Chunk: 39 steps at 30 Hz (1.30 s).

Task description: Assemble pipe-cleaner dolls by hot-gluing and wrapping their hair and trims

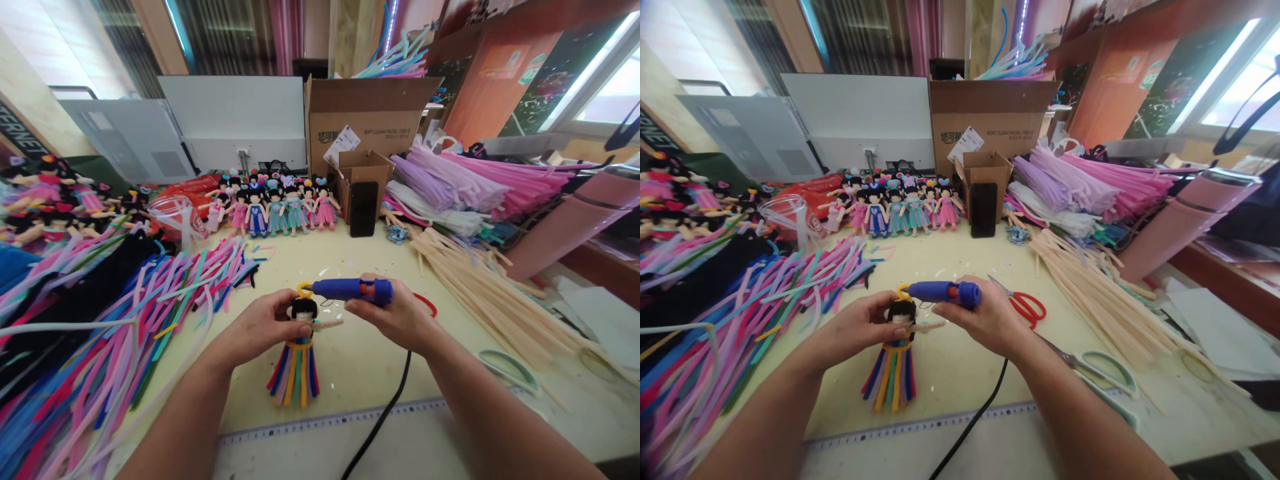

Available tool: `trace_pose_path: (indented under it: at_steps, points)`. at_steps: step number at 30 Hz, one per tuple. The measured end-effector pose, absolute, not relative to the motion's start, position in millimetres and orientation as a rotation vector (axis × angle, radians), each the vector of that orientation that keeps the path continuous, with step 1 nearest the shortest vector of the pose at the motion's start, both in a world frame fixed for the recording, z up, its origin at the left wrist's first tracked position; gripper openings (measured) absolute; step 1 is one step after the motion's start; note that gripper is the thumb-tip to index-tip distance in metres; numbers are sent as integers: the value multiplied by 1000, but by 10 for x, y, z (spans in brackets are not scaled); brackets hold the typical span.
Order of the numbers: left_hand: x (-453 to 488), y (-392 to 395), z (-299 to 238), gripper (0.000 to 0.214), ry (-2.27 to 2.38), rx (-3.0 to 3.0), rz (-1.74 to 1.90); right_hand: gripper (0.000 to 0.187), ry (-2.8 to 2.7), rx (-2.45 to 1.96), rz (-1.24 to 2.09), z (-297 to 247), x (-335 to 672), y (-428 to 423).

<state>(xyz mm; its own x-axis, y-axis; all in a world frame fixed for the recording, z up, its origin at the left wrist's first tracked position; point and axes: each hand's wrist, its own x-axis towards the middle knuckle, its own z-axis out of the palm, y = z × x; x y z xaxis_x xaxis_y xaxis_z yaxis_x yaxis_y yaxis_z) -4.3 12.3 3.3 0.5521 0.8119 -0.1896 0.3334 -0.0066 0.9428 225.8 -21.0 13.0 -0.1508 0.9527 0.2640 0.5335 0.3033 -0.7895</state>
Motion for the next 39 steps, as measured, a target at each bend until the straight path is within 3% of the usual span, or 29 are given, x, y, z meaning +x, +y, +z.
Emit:
trace_pose_path:
  at_steps: [39]
  points:
    - [-76, 137, 35, 42, 1022, 1602, 485, 34, -1732, -1329, 634, 54, 2303, -177]
